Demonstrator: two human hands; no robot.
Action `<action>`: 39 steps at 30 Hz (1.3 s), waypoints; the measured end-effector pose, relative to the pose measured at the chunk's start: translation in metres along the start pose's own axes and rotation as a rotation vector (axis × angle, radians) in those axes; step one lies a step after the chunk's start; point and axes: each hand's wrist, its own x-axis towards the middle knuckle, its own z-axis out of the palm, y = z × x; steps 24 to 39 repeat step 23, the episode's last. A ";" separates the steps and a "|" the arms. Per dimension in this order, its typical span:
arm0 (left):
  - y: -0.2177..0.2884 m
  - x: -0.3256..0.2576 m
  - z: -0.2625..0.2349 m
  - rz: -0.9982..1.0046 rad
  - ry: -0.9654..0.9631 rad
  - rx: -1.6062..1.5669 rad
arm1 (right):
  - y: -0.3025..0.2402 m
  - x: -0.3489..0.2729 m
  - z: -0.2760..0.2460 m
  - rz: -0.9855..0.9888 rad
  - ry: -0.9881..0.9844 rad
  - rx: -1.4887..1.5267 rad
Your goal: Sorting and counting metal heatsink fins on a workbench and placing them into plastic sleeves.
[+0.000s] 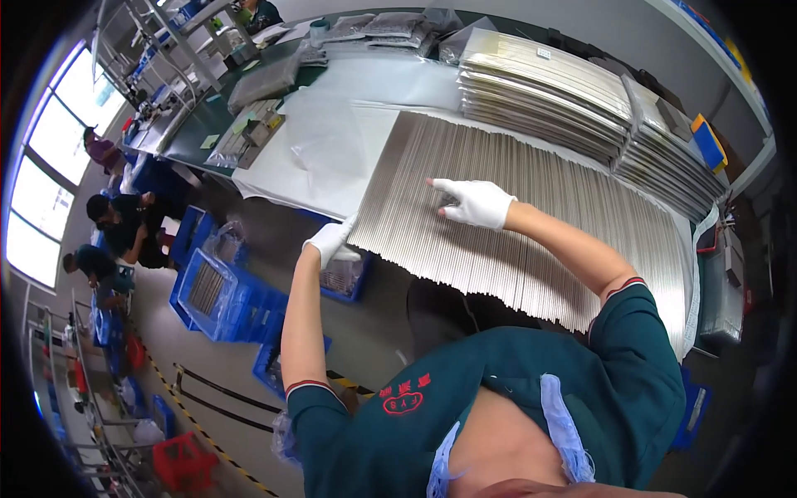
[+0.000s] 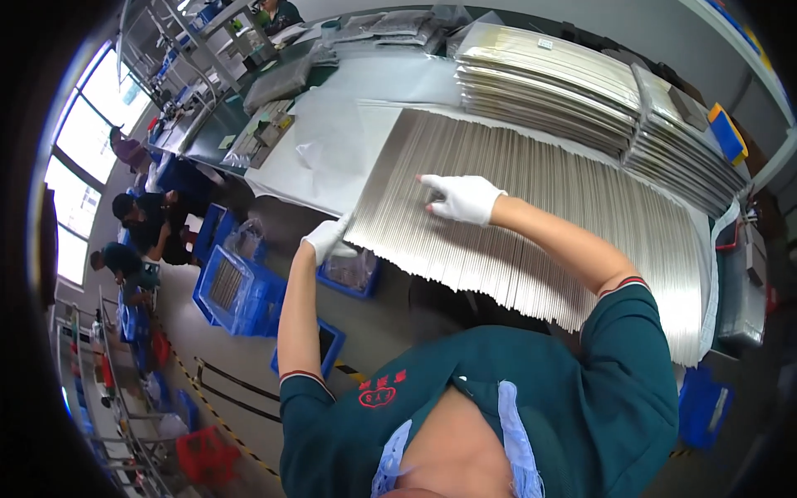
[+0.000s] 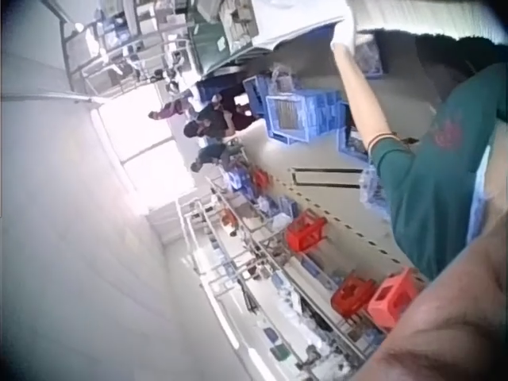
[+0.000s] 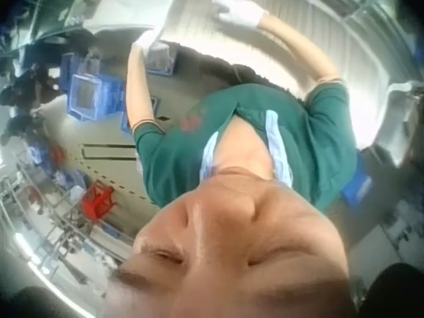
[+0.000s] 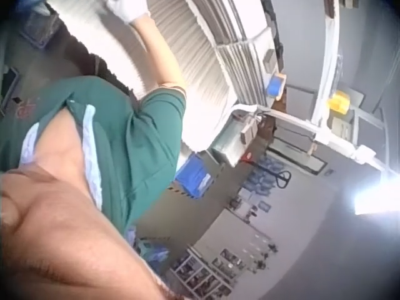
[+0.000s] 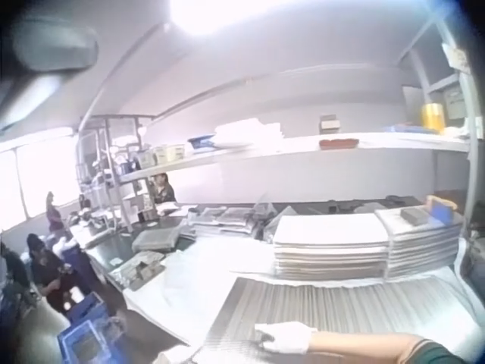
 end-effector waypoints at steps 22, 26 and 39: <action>-0.009 -0.006 0.122 -0.193 -0.698 -0.547 | 0.036 -0.011 0.069 -0.327 0.336 -0.146; -0.003 -0.015 0.129 -0.123 -0.645 -0.507 | 0.034 -0.008 0.071 -0.259 0.328 -0.068; -0.003 -0.015 0.129 -0.123 -0.645 -0.507 | 0.034 -0.008 0.071 -0.259 0.328 -0.068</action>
